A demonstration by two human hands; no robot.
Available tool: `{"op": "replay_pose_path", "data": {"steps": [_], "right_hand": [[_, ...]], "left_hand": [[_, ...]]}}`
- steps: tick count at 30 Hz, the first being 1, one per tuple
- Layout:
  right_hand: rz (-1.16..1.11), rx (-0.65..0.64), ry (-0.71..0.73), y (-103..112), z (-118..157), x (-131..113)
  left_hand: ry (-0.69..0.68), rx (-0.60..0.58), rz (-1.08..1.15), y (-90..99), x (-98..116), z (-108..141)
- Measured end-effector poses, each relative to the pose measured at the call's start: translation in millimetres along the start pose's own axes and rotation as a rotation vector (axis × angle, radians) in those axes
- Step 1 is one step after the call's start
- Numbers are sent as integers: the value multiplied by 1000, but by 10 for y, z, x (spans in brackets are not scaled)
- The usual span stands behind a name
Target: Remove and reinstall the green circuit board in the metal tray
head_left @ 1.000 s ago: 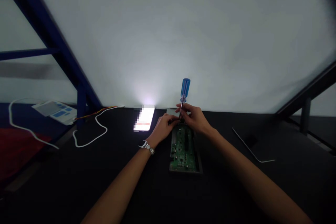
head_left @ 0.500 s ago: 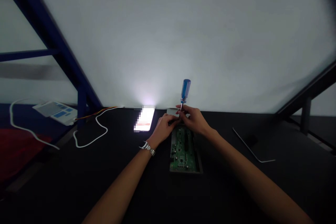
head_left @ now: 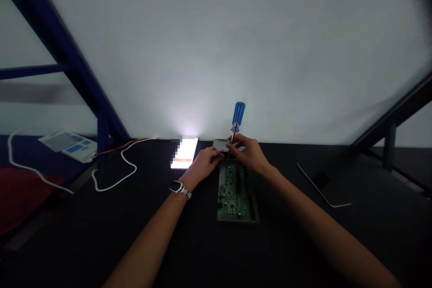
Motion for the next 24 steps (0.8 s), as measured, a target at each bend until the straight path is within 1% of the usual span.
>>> {"op": "replay_pose_path", "data": {"steps": [4,7,10,13,17,20,24], "right_hand": [[40,-14,-43,-7,1,47],[8,7,-88,28,23,65],[-119,42,-151,76,78,80],[-297,89,-209,121,182,119],[-532,136,-285,160,398,221],[-670,160,-325,158,560,302],[-797,197,-369,113,690,369]], "left_hand": [[-11,48,-29,-45,2,1],[-3,82,3,-98,13,6],[4,109,37,-158,30,-2],[0,107,60,-195,64,-22],[18,142,82,-143,130,-16],[28,108,92,-88,181,48],[41,4,109,-79,193,166]]}}
Point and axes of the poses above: each hand's wrist, its own z-axis away from the middle knuckle, its own y-axis out of the back of the hand, x = y × z, the point moved 3 cm from there along -z, towards the middle knuckle, and after that the axes turned 1 degree about -x, right-handed, at the moved point
